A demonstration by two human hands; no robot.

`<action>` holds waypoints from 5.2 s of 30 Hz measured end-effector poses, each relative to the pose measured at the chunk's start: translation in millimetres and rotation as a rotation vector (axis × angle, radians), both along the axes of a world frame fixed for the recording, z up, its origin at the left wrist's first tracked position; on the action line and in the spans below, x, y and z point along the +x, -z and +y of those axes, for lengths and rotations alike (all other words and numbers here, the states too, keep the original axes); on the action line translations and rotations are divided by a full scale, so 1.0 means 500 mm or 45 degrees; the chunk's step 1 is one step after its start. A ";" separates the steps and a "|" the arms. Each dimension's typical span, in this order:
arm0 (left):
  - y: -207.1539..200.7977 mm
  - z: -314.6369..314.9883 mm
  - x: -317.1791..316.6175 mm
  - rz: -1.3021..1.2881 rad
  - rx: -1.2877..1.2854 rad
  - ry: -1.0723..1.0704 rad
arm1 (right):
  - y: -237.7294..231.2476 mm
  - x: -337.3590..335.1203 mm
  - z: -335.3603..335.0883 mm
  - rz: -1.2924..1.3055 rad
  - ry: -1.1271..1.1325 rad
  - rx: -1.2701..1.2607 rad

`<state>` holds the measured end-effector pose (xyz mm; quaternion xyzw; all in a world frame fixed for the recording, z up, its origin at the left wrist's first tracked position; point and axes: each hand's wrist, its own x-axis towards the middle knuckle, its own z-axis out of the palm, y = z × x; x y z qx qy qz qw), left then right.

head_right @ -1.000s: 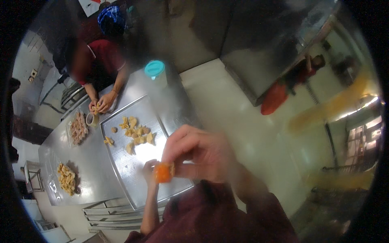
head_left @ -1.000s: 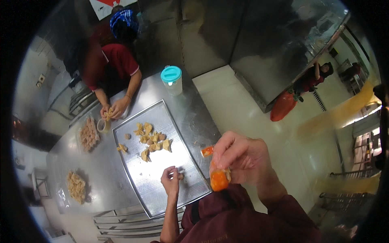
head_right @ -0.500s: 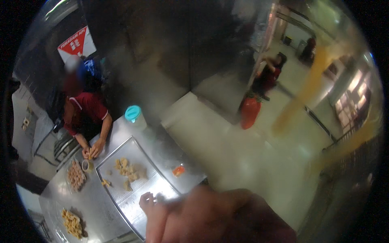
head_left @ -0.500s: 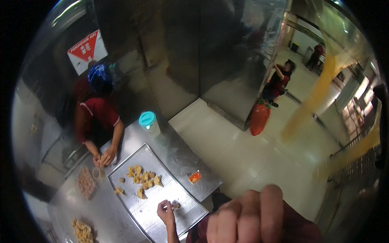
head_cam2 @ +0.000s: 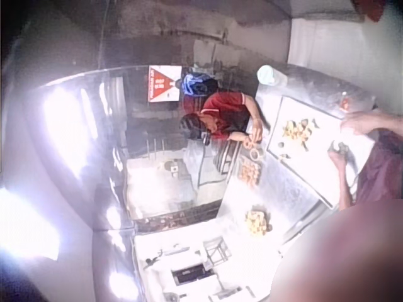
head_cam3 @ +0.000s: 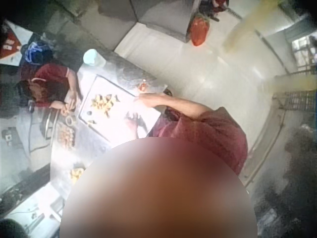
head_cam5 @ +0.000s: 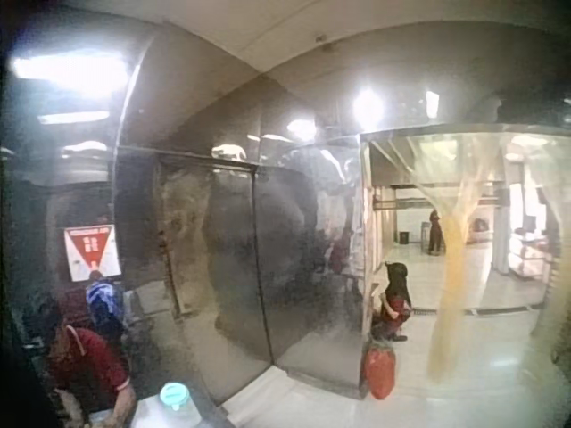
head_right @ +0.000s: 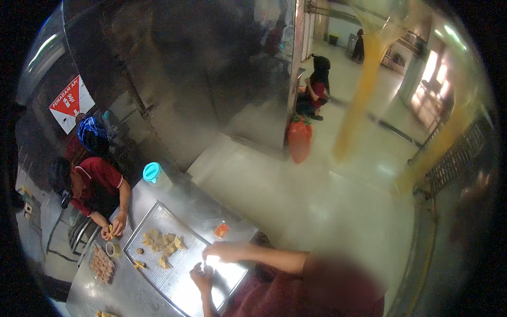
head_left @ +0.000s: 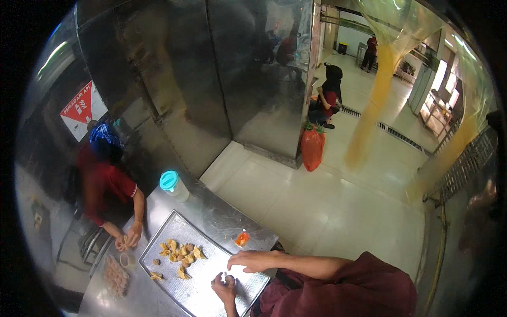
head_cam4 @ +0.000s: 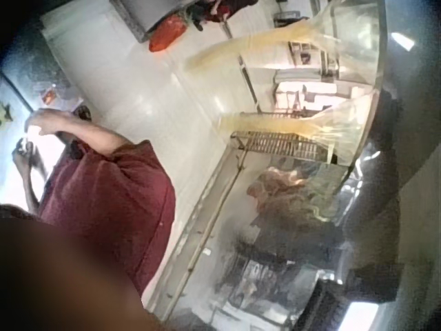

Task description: The person assembles wontons by placing a meatball into a wrapper, adding a small amount of red paste, and folding the wrapper into a triangular shape. Completed wontons are placed on a metal tray.

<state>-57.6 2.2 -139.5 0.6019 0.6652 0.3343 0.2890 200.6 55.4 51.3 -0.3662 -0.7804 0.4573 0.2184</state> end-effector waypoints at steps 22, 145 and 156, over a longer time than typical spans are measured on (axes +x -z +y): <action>-0.617 0.017 0.075 -0.944 0.360 0.169 | -0.225 -0.045 -0.005 0.560 0.236 -0.028; -0.595 0.011 0.068 -2.207 -0.121 -0.012 | -0.241 -0.064 -0.006 0.576 0.257 0.223; -0.608 0.012 0.069 -2.035 -0.024 -0.016 | -0.248 -0.068 -0.015 0.444 0.422 0.078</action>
